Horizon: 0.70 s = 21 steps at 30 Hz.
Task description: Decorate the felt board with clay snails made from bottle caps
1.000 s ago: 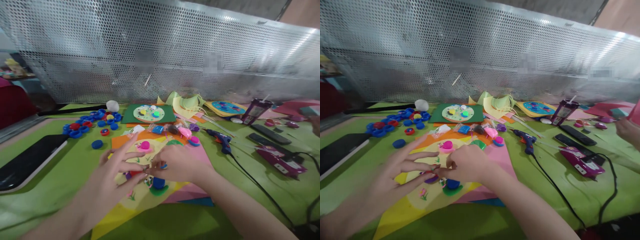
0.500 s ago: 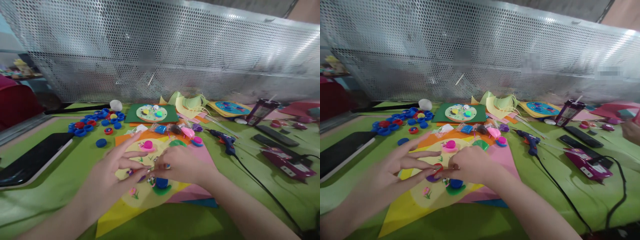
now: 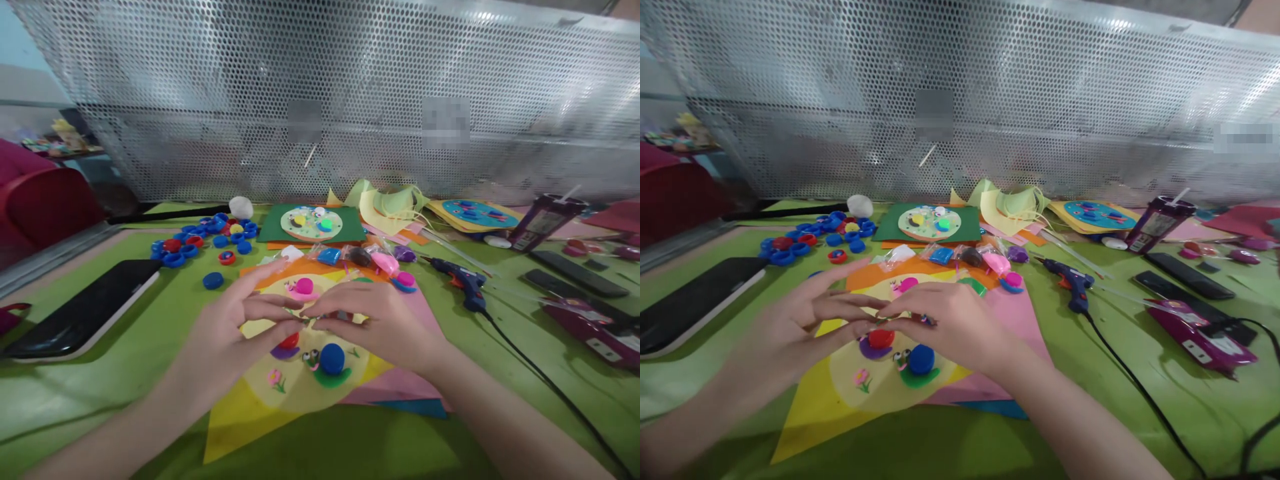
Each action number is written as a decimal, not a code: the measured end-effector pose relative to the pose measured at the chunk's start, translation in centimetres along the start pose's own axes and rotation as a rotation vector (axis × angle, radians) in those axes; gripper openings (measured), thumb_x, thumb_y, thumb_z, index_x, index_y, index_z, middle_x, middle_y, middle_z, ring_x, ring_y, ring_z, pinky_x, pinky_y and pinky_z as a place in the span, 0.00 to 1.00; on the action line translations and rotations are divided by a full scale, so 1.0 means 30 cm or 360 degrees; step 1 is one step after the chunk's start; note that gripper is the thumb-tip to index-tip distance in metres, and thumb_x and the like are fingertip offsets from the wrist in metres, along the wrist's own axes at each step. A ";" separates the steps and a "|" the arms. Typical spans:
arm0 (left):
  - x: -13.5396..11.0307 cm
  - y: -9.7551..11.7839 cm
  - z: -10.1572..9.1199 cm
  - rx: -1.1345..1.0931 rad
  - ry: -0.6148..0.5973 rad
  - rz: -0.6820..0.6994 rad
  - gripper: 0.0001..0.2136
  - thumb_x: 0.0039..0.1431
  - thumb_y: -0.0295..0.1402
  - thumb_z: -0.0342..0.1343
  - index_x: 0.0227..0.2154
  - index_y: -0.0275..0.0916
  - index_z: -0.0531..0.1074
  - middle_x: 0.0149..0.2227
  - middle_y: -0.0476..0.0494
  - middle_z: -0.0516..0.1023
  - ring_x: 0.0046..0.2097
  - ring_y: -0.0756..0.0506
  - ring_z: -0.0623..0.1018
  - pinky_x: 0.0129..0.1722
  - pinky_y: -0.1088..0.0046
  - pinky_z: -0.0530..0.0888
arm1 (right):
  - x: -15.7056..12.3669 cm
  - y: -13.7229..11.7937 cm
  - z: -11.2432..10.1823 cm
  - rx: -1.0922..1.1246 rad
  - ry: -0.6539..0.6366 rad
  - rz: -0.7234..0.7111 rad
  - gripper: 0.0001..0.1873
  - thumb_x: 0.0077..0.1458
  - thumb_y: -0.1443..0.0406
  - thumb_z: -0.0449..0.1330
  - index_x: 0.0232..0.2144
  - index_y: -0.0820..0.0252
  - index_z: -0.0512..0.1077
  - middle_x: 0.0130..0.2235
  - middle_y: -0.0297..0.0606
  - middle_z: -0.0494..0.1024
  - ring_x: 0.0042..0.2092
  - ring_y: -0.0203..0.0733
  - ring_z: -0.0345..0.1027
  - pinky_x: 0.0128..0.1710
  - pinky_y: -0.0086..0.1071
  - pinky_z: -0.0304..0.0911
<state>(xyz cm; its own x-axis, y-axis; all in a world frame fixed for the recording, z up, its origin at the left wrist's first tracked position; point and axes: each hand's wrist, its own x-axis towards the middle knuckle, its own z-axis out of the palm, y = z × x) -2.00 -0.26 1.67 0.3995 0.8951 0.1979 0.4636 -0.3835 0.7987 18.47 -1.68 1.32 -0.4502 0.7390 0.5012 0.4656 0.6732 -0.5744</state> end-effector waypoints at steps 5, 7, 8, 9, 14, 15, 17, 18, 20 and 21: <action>-0.004 0.010 0.006 -0.0151 0.0074 -0.0054 0.22 0.50 0.40 0.59 0.48 0.41 0.68 0.38 0.45 0.81 0.49 0.40 0.76 0.42 0.65 0.77 | 0.002 0.007 0.002 -0.0053 0.0053 -0.0090 0.06 0.55 0.69 0.58 0.33 0.59 0.75 0.34 0.33 0.80 0.35 0.33 0.71 0.34 0.26 0.65; -0.006 0.017 0.006 -0.0201 0.0048 -0.0119 0.28 0.51 0.41 0.59 0.55 0.41 0.61 0.39 0.44 0.81 0.48 0.41 0.77 0.42 0.66 0.77 | 0.003 0.013 0.003 -0.0063 0.0071 -0.0115 0.06 0.55 0.69 0.58 0.33 0.59 0.75 0.33 0.33 0.80 0.34 0.34 0.72 0.33 0.27 0.65; -0.007 0.021 0.006 -0.0226 0.0026 -0.0163 0.29 0.52 0.41 0.58 0.57 0.41 0.58 0.39 0.44 0.81 0.47 0.41 0.78 0.40 0.66 0.78 | 0.004 0.016 0.004 -0.0070 0.0075 -0.0118 0.06 0.55 0.69 0.58 0.33 0.59 0.75 0.33 0.33 0.80 0.34 0.34 0.72 0.33 0.27 0.65; -0.007 0.024 0.006 -0.0249 0.0007 -0.0208 0.30 0.54 0.41 0.58 0.58 0.42 0.56 0.39 0.44 0.81 0.45 0.42 0.78 0.39 0.67 0.78 | 0.004 0.018 0.003 -0.0082 0.0081 -0.0118 0.06 0.55 0.69 0.58 0.33 0.59 0.75 0.33 0.33 0.80 0.34 0.34 0.72 0.34 0.27 0.65; -0.004 0.027 0.009 -0.0324 -0.0020 -0.0305 0.31 0.52 0.41 0.59 0.58 0.42 0.57 0.35 0.46 0.81 0.45 0.40 0.78 0.34 0.71 0.78 | 0.005 0.022 -0.003 -0.0130 0.0145 -0.0110 0.07 0.55 0.69 0.57 0.33 0.59 0.75 0.32 0.33 0.80 0.33 0.33 0.71 0.31 0.25 0.64; -0.003 0.024 0.011 -0.0316 -0.0026 -0.0282 0.31 0.51 0.41 0.60 0.57 0.42 0.57 0.34 0.47 0.81 0.46 0.40 0.78 0.37 0.69 0.78 | 0.004 0.022 -0.004 -0.0128 0.0142 -0.0106 0.07 0.55 0.70 0.57 0.33 0.59 0.75 0.32 0.32 0.80 0.33 0.33 0.71 0.30 0.25 0.64; -0.001 0.016 0.012 -0.0266 -0.0015 -0.0218 0.32 0.49 0.41 0.61 0.56 0.42 0.58 0.33 0.48 0.81 0.46 0.41 0.78 0.47 0.64 0.74 | 0.004 0.021 -0.004 -0.0123 0.0118 -0.0088 0.07 0.55 0.70 0.57 0.33 0.59 0.75 0.32 0.32 0.80 0.33 0.33 0.71 0.30 0.25 0.64; 0.000 0.011 0.012 -0.0229 0.0001 -0.0186 0.32 0.49 0.41 0.62 0.56 0.43 0.58 0.33 0.48 0.82 0.46 0.41 0.78 0.52 0.63 0.71 | 0.004 0.021 -0.004 -0.0120 0.0111 -0.0077 0.07 0.55 0.70 0.57 0.33 0.59 0.75 0.33 0.32 0.80 0.33 0.33 0.71 0.30 0.25 0.64; 0.001 0.001 0.011 -0.0159 0.0031 -0.0153 0.32 0.48 0.41 0.62 0.56 0.43 0.58 0.35 0.48 0.81 0.47 0.42 0.78 0.55 0.62 0.68 | 0.004 0.019 -0.002 -0.0108 0.0103 -0.0054 0.07 0.55 0.70 0.57 0.33 0.60 0.75 0.33 0.33 0.80 0.32 0.33 0.71 0.30 0.25 0.63; 0.002 -0.003 0.011 -0.0146 0.0023 -0.0147 0.33 0.48 0.42 0.62 0.56 0.44 0.58 0.36 0.48 0.81 0.47 0.42 0.78 0.54 0.62 0.69 | 0.005 0.017 -0.002 -0.0099 0.0099 -0.0043 0.07 0.55 0.69 0.57 0.33 0.61 0.76 0.33 0.33 0.80 0.32 0.33 0.70 0.30 0.25 0.63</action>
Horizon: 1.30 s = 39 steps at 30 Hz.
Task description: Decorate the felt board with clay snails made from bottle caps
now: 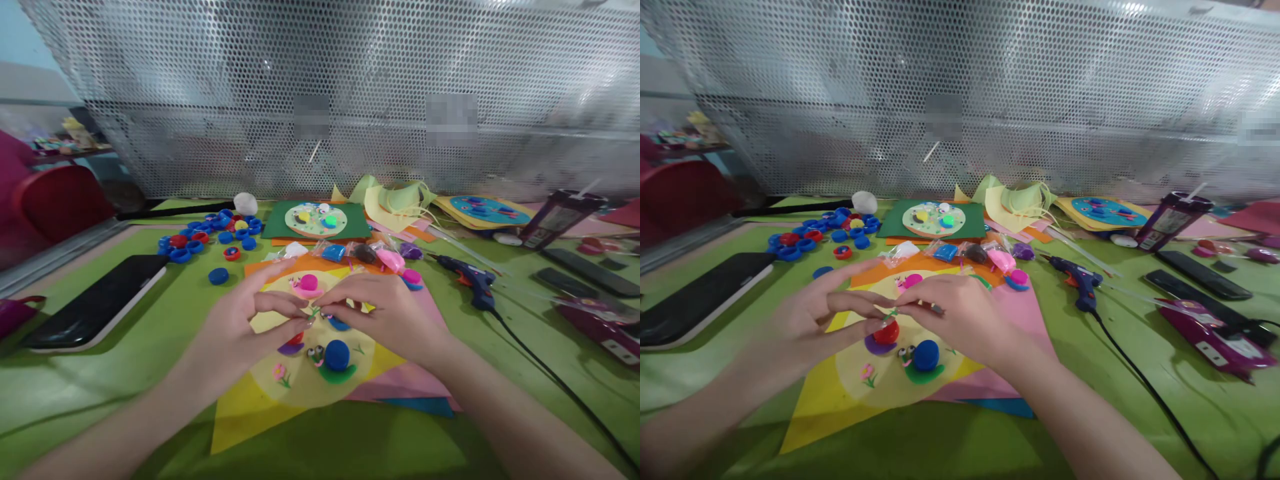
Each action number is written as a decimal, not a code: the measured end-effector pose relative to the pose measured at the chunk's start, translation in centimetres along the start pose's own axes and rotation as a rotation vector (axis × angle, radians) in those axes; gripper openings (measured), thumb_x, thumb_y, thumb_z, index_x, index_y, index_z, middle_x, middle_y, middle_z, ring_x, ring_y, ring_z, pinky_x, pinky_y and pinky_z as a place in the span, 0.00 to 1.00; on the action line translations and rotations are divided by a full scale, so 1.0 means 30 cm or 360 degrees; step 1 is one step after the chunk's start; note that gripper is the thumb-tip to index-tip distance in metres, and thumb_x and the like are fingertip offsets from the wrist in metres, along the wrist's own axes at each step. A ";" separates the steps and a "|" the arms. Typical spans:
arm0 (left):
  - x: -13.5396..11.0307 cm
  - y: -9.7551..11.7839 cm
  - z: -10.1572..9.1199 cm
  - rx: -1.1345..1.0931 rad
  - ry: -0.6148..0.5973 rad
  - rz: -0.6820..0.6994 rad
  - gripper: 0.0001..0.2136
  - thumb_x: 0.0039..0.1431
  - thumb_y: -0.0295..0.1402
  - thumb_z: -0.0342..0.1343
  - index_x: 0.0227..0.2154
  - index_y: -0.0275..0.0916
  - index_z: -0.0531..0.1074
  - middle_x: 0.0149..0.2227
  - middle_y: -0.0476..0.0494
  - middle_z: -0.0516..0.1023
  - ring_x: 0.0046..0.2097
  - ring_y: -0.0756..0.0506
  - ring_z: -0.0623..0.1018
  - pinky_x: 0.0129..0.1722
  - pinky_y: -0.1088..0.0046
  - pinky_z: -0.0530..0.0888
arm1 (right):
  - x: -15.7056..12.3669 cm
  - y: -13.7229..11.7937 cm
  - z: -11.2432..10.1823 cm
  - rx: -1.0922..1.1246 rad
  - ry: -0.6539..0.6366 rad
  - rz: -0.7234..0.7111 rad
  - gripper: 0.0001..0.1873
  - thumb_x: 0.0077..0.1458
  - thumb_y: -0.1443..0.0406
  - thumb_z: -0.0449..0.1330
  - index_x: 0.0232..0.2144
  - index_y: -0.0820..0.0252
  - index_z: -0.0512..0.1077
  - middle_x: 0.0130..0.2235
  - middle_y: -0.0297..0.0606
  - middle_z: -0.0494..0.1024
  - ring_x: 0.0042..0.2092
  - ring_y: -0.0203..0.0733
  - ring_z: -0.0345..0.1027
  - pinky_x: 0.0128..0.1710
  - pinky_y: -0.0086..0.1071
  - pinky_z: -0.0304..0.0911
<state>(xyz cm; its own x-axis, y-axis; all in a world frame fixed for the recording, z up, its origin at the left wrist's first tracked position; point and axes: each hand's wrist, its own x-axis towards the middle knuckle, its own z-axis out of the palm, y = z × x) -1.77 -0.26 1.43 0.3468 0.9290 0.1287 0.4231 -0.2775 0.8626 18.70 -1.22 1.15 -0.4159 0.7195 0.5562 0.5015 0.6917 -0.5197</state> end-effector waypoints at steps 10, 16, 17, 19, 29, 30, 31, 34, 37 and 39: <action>-0.002 0.002 0.005 -0.0068 0.0009 0.0079 0.31 0.49 0.38 0.61 0.56 0.44 0.57 0.29 0.51 0.80 0.46 0.43 0.78 0.50 0.64 0.72 | 0.007 -0.017 -0.013 0.0248 -0.0235 0.0346 0.14 0.49 0.62 0.63 0.40 0.56 0.72 0.38 0.30 0.77 0.32 0.30 0.68 0.29 0.24 0.63; -0.019 -0.014 0.017 0.0203 -0.0032 0.0217 0.28 0.56 0.39 0.54 0.59 0.47 0.54 0.41 0.46 0.79 0.48 0.42 0.77 0.38 0.69 0.77 | 0.003 -0.002 0.015 0.0234 -0.0333 0.0362 0.12 0.49 0.60 0.64 0.37 0.55 0.72 0.34 0.28 0.77 0.30 0.30 0.67 0.29 0.25 0.61; -0.020 -0.020 0.018 0.0277 -0.0026 0.0268 0.27 0.57 0.39 0.52 0.59 0.48 0.54 0.42 0.47 0.79 0.48 0.42 0.76 0.39 0.69 0.76 | 0.003 0.000 0.016 0.0242 -0.0317 0.0353 0.11 0.49 0.60 0.64 0.36 0.56 0.72 0.34 0.28 0.77 0.30 0.30 0.67 0.30 0.24 0.61; -0.022 -0.032 0.020 0.0395 -0.0027 0.0398 0.25 0.59 0.38 0.50 0.59 0.49 0.52 0.41 0.48 0.79 0.47 0.43 0.76 0.43 0.66 0.74 | 0.000 0.002 0.014 0.0262 -0.0300 0.0344 0.10 0.48 0.61 0.64 0.36 0.55 0.71 0.33 0.28 0.77 0.31 0.30 0.67 0.31 0.24 0.61; -0.048 -0.035 0.043 0.0927 -0.0033 0.1023 0.32 0.61 0.26 0.44 0.62 0.49 0.35 0.40 0.49 0.80 0.45 0.43 0.77 0.57 0.52 0.47 | 0.002 -0.021 0.006 0.0029 -0.0332 0.0394 0.11 0.48 0.65 0.63 0.37 0.57 0.69 0.34 0.29 0.76 0.31 0.33 0.67 0.29 0.27 0.60; -0.049 -0.034 0.046 0.0919 -0.0058 0.1037 0.33 0.60 0.26 0.44 0.63 0.49 0.34 0.41 0.49 0.79 0.45 0.43 0.77 0.57 0.52 0.48 | 0.002 -0.024 0.009 -0.0032 -0.0324 0.0394 0.12 0.48 0.64 0.63 0.37 0.57 0.69 0.34 0.30 0.76 0.31 0.34 0.67 0.29 0.27 0.59; -0.050 -0.033 0.049 0.0897 -0.0080 0.1022 0.33 0.60 0.26 0.45 0.63 0.48 0.33 0.41 0.48 0.79 0.45 0.42 0.76 0.57 0.52 0.49 | 0.001 -0.026 0.011 -0.0086 -0.0316 0.0388 0.12 0.48 0.64 0.63 0.37 0.57 0.69 0.34 0.30 0.76 0.32 0.34 0.67 0.29 0.28 0.59; -0.051 -0.027 0.055 0.0788 -0.0111 0.0894 0.33 0.61 0.29 0.45 0.63 0.46 0.32 0.40 0.47 0.80 0.48 0.40 0.75 0.56 0.50 0.52 | -0.001 -0.025 0.016 -0.0192 -0.0321 0.0352 0.16 0.49 0.62 0.63 0.42 0.57 0.68 0.36 0.32 0.77 0.34 0.36 0.68 0.30 0.29 0.59; -0.054 -0.015 0.051 0.0700 -0.0056 0.0831 0.33 0.61 0.29 0.45 0.63 0.48 0.33 0.40 0.48 0.80 0.49 0.40 0.75 0.56 0.50 0.55 | -0.003 -0.018 0.008 -0.0230 -0.0295 0.0337 0.19 0.49 0.61 0.63 0.44 0.57 0.67 0.38 0.34 0.77 0.33 0.37 0.69 0.30 0.29 0.59; -0.056 -0.006 0.045 0.0672 0.0008 0.0816 0.32 0.61 0.29 0.45 0.63 0.49 0.34 0.39 0.47 0.80 0.49 0.40 0.75 0.55 0.50 0.57 | -0.003 -0.014 -0.002 -0.0242 -0.0259 0.0334 0.18 0.50 0.60 0.63 0.43 0.58 0.68 0.37 0.34 0.77 0.32 0.36 0.69 0.29 0.29 0.59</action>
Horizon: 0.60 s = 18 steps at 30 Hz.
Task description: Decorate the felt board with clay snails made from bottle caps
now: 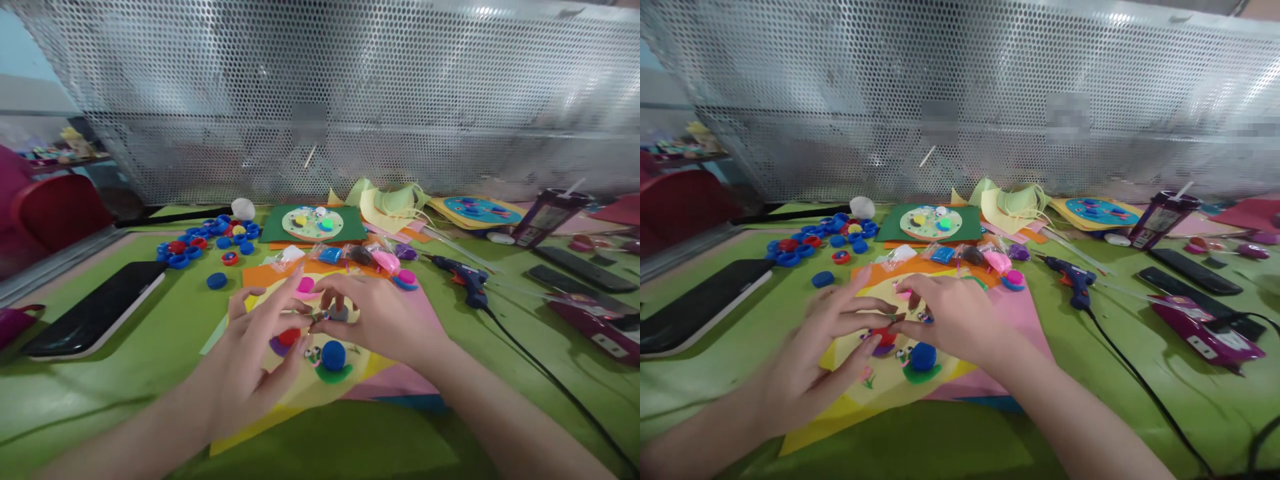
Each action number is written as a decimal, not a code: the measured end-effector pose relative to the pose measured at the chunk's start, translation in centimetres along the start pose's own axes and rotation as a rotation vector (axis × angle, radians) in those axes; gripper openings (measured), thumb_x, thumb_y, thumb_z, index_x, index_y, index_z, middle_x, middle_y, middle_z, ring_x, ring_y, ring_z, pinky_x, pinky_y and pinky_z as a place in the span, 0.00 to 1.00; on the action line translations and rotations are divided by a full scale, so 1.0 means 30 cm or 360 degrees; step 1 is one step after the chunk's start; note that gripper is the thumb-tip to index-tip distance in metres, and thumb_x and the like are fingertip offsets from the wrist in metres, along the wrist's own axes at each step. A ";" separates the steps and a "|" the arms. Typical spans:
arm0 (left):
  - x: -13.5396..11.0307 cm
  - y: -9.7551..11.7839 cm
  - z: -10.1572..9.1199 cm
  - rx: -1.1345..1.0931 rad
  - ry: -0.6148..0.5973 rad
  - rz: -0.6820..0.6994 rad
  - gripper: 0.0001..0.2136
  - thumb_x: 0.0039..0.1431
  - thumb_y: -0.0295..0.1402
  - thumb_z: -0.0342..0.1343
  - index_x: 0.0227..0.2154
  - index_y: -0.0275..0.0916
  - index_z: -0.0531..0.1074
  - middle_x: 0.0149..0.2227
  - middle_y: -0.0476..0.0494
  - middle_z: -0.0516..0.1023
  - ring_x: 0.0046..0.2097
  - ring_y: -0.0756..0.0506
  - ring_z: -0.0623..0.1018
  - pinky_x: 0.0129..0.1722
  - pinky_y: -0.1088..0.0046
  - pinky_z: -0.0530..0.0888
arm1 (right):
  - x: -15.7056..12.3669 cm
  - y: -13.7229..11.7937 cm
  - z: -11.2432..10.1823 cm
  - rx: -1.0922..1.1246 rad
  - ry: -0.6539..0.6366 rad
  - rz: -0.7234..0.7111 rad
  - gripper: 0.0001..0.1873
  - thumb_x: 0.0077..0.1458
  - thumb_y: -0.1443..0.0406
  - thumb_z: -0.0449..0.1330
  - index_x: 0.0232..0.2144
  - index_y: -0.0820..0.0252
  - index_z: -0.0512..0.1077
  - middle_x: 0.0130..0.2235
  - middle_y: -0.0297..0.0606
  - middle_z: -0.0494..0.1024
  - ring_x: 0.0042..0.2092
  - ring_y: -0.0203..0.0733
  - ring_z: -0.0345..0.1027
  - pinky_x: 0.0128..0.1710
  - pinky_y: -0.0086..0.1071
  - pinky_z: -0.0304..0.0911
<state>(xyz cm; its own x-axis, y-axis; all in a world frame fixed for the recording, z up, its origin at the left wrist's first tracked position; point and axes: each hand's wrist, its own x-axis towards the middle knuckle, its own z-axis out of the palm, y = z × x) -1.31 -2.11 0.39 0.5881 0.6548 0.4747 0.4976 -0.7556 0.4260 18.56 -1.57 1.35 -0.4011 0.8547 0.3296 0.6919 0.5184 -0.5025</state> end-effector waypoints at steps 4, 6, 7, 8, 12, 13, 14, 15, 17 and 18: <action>0.001 0.005 -0.009 0.0016 -0.0004 -0.0030 0.32 0.61 0.29 0.45 0.63 0.47 0.34 0.39 0.47 0.80 0.48 0.40 0.75 0.54 0.51 0.61 | 0.002 -0.002 -0.013 -0.0020 -0.0034 0.0018 0.18 0.49 0.60 0.63 0.43 0.58 0.68 0.36 0.33 0.77 0.32 0.36 0.68 0.30 0.29 0.59; -0.001 0.005 -0.003 0.0068 -0.0046 0.0019 0.33 0.61 0.28 0.45 0.63 0.47 0.33 0.39 0.47 0.80 0.49 0.40 0.75 0.54 0.50 0.60 | 0.003 -0.011 -0.013 -0.0034 -0.0086 0.0026 0.21 0.49 0.62 0.63 0.46 0.57 0.67 0.37 0.32 0.77 0.32 0.35 0.68 0.30 0.28 0.59; -0.002 0.005 0.002 0.0097 -0.0068 0.0054 0.33 0.60 0.28 0.45 0.63 0.46 0.33 0.39 0.46 0.80 0.49 0.40 0.75 0.54 0.50 0.59 | 0.004 -0.016 -0.011 -0.0047 -0.0113 0.0028 0.22 0.48 0.62 0.64 0.46 0.56 0.67 0.37 0.31 0.77 0.32 0.35 0.68 0.29 0.28 0.58; -0.003 0.005 0.007 0.0122 -0.0086 0.0083 0.33 0.60 0.28 0.45 0.63 0.45 0.33 0.39 0.46 0.80 0.49 0.40 0.75 0.55 0.49 0.58 | 0.004 -0.021 -0.009 -0.0064 -0.0136 0.0029 0.21 0.48 0.62 0.64 0.46 0.56 0.67 0.36 0.31 0.77 0.32 0.35 0.68 0.28 0.28 0.57; -0.008 0.012 0.029 0.0200 -0.0111 0.0164 0.35 0.58 0.25 0.45 0.63 0.43 0.33 0.39 0.45 0.80 0.46 0.41 0.76 0.57 0.48 0.50 | 0.005 -0.035 0.009 -0.0140 -0.0135 -0.0006 0.14 0.46 0.60 0.64 0.37 0.58 0.70 0.32 0.32 0.76 0.28 0.35 0.66 0.24 0.28 0.52; -0.009 0.014 0.034 0.0211 -0.0127 0.0168 0.35 0.57 0.25 0.45 0.63 0.43 0.32 0.40 0.45 0.80 0.45 0.41 0.76 0.57 0.48 0.49 | 0.005 -0.036 0.016 -0.0162 -0.0115 -0.0016 0.13 0.46 0.61 0.63 0.36 0.58 0.70 0.31 0.32 0.76 0.28 0.35 0.65 0.24 0.28 0.51; -0.010 0.017 0.039 0.0207 -0.0154 0.0172 0.35 0.57 0.24 0.45 0.63 0.43 0.32 0.40 0.45 0.79 0.45 0.41 0.76 0.57 0.48 0.48 | 0.005 -0.037 0.023 -0.0188 -0.0098 -0.0023 0.13 0.45 0.61 0.63 0.35 0.57 0.70 0.31 0.33 0.76 0.28 0.35 0.65 0.24 0.28 0.51; -0.011 0.020 0.043 0.0186 -0.0189 0.0178 0.36 0.57 0.24 0.45 0.62 0.43 0.31 0.40 0.45 0.79 0.45 0.42 0.76 0.57 0.48 0.48 | 0.005 -0.039 0.031 -0.0219 -0.0086 -0.0027 0.12 0.46 0.60 0.62 0.34 0.57 0.70 0.30 0.33 0.76 0.28 0.35 0.64 0.23 0.28 0.51; -0.013 0.023 0.050 0.0123 -0.0254 0.0192 0.36 0.57 0.24 0.46 0.62 0.43 0.30 0.41 0.45 0.79 0.45 0.42 0.76 0.55 0.48 0.49 | 0.005 -0.042 0.042 -0.0271 -0.0087 -0.0027 0.09 0.47 0.59 0.61 0.30 0.57 0.69 0.28 0.33 0.75 0.26 0.35 0.63 0.22 0.28 0.49; -0.015 0.023 0.053 0.0097 -0.0267 0.0195 0.37 0.57 0.25 0.46 0.62 0.43 0.30 0.41 0.44 0.79 0.45 0.42 0.76 0.55 0.49 0.49 | 0.004 -0.044 0.045 -0.0283 -0.0092 -0.0022 0.08 0.48 0.59 0.60 0.29 0.57 0.69 0.27 0.32 0.74 0.25 0.34 0.61 0.21 0.28 0.48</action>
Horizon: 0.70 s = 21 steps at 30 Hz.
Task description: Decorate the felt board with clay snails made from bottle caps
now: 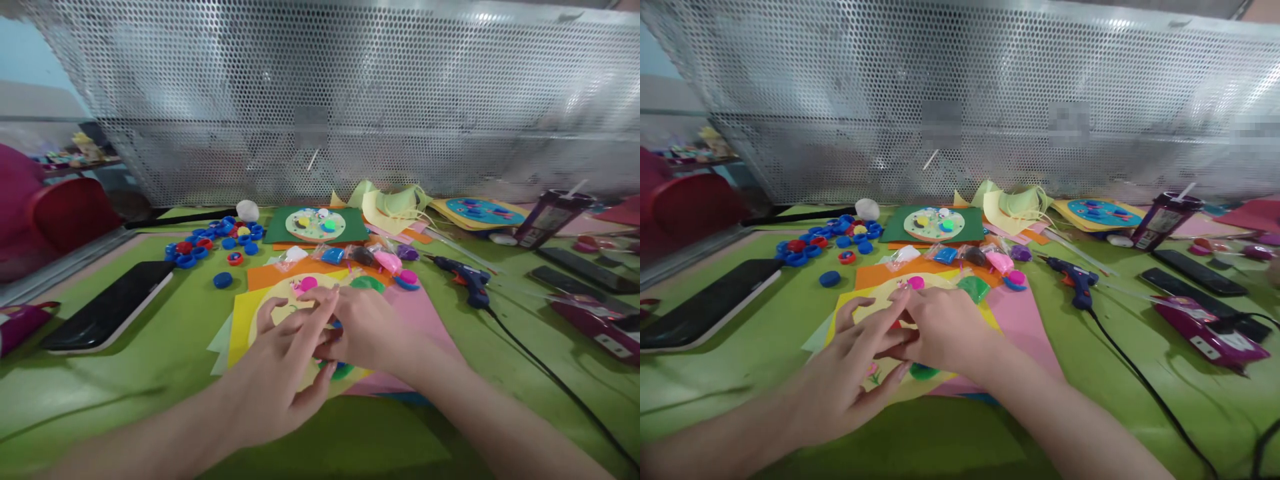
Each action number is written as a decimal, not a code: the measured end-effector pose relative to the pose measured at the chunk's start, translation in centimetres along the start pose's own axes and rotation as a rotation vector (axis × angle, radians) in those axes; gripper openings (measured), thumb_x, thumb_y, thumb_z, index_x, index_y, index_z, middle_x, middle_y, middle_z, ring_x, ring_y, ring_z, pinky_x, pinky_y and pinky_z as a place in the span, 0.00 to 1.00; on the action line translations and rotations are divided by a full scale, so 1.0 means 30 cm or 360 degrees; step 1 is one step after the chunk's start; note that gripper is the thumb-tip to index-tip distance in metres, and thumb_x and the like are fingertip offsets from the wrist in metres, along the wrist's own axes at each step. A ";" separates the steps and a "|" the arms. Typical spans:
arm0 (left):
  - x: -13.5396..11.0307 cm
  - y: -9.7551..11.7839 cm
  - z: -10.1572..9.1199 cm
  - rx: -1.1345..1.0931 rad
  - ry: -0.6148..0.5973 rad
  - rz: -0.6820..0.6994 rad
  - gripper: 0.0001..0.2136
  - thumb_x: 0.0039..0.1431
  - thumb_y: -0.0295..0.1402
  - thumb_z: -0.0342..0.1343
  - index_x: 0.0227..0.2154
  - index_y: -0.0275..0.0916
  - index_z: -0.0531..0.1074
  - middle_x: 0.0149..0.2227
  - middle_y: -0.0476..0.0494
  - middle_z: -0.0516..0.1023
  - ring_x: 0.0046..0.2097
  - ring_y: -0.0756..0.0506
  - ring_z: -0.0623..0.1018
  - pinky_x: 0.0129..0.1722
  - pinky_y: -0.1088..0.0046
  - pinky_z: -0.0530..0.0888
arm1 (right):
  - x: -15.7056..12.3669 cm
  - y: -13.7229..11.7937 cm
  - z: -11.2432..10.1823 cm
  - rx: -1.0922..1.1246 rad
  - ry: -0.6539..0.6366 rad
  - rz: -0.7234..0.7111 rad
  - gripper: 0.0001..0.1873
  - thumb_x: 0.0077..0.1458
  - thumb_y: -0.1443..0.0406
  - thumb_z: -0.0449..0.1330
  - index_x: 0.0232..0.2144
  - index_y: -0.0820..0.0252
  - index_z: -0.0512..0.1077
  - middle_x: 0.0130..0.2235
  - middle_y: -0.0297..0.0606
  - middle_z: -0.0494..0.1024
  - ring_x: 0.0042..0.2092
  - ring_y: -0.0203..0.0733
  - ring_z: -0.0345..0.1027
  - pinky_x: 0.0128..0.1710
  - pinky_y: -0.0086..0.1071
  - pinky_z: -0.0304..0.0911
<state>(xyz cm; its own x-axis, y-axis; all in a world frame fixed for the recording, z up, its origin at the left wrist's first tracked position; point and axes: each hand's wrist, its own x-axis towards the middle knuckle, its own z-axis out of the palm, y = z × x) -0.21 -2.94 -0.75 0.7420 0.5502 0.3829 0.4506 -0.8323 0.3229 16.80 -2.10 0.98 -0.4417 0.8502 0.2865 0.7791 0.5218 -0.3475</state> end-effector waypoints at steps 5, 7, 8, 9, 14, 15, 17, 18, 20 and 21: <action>-0.008 -0.004 -0.002 0.0011 0.0055 0.0004 0.36 0.57 0.26 0.47 0.62 0.43 0.31 0.43 0.43 0.78 0.49 0.41 0.73 0.55 0.51 0.49 | -0.005 0.001 -0.018 0.0030 -0.0021 0.0053 0.10 0.44 0.60 0.61 0.30 0.57 0.68 0.27 0.31 0.73 0.25 0.34 0.62 0.21 0.27 0.48; -0.009 -0.004 -0.008 0.0030 0.0063 0.0004 0.36 0.57 0.26 0.47 0.63 0.42 0.32 0.43 0.43 0.78 0.49 0.41 0.73 0.55 0.51 0.48 | -0.006 0.004 -0.029 0.0008 -0.0033 0.0073 0.11 0.43 0.59 0.62 0.29 0.57 0.68 0.27 0.32 0.74 0.26 0.35 0.63 0.22 0.27 0.48; -0.008 -0.002 -0.010 0.0032 0.0072 0.0005 0.36 0.57 0.26 0.47 0.63 0.42 0.32 0.43 0.43 0.78 0.48 0.41 0.74 0.55 0.51 0.48 | -0.006 0.004 -0.031 -0.0010 -0.0032 0.0074 0.12 0.43 0.58 0.62 0.29 0.57 0.67 0.27 0.32 0.74 0.26 0.35 0.63 0.22 0.28 0.48; -0.007 0.000 -0.011 0.0026 0.0081 0.0006 0.36 0.57 0.25 0.46 0.63 0.41 0.31 0.42 0.43 0.78 0.48 0.41 0.74 0.55 0.51 0.48 | -0.005 0.004 -0.031 -0.0024 -0.0033 0.0067 0.12 0.43 0.57 0.62 0.28 0.57 0.67 0.27 0.32 0.74 0.26 0.35 0.63 0.22 0.28 0.48; 0.004 0.012 0.007 -0.0006 0.0019 0.0115 0.36 0.57 0.25 0.47 0.62 0.40 0.32 0.39 0.44 0.78 0.42 0.42 0.75 0.53 0.51 0.57 | -0.001 -0.008 -0.011 -0.0028 -0.0027 -0.0036 0.12 0.45 0.56 0.60 0.30 0.56 0.67 0.26 0.31 0.73 0.25 0.35 0.62 0.21 0.28 0.45; 0.004 0.012 0.011 -0.0009 0.0004 0.0137 0.36 0.56 0.24 0.47 0.62 0.39 0.32 0.38 0.44 0.78 0.41 0.42 0.76 0.53 0.51 0.58 | -0.001 -0.010 -0.011 -0.0023 -0.0028 -0.0043 0.12 0.46 0.55 0.60 0.30 0.55 0.67 0.26 0.31 0.73 0.25 0.35 0.62 0.20 0.28 0.45; 0.003 0.008 0.013 -0.0016 0.0025 0.0139 0.35 0.56 0.24 0.47 0.63 0.39 0.33 0.38 0.44 0.78 0.42 0.42 0.76 0.53 0.51 0.59 | -0.003 -0.010 -0.022 -0.0019 -0.0050 -0.0031 0.12 0.47 0.55 0.60 0.30 0.56 0.68 0.26 0.31 0.73 0.25 0.35 0.61 0.21 0.29 0.45; 0.001 0.005 0.010 -0.0017 0.0049 0.0121 0.35 0.57 0.24 0.47 0.63 0.39 0.33 0.39 0.44 0.78 0.43 0.42 0.76 0.54 0.51 0.59 | -0.004 -0.009 -0.032 -0.0027 -0.0074 -0.0006 0.12 0.47 0.55 0.60 0.29 0.56 0.68 0.26 0.32 0.73 0.25 0.35 0.62 0.21 0.29 0.45; 0.000 -0.001 0.000 -0.0032 0.0113 0.0067 0.35 0.57 0.25 0.46 0.63 0.40 0.33 0.39 0.44 0.78 0.44 0.42 0.76 0.53 0.54 0.62 | -0.004 -0.003 -0.054 -0.0054 -0.0126 0.0057 0.12 0.47 0.56 0.61 0.29 0.57 0.68 0.28 0.33 0.75 0.29 0.37 0.65 0.23 0.29 0.48; 0.000 -0.002 -0.006 -0.0045 0.0136 0.0043 0.34 0.58 0.25 0.46 0.63 0.41 0.33 0.39 0.45 0.78 0.44 0.43 0.76 0.52 0.56 0.65 | -0.003 -0.001 -0.063 -0.0070 -0.0148 0.0081 0.13 0.47 0.56 0.62 0.31 0.57 0.69 0.30 0.34 0.76 0.30 0.38 0.66 0.24 0.29 0.49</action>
<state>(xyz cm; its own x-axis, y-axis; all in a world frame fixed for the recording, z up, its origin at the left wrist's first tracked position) -0.32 -2.86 -0.62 0.7082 0.5322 0.4639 0.4158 -0.8455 0.3351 17.67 -2.32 2.65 -0.4390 0.8793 0.1848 0.8193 0.4761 -0.3194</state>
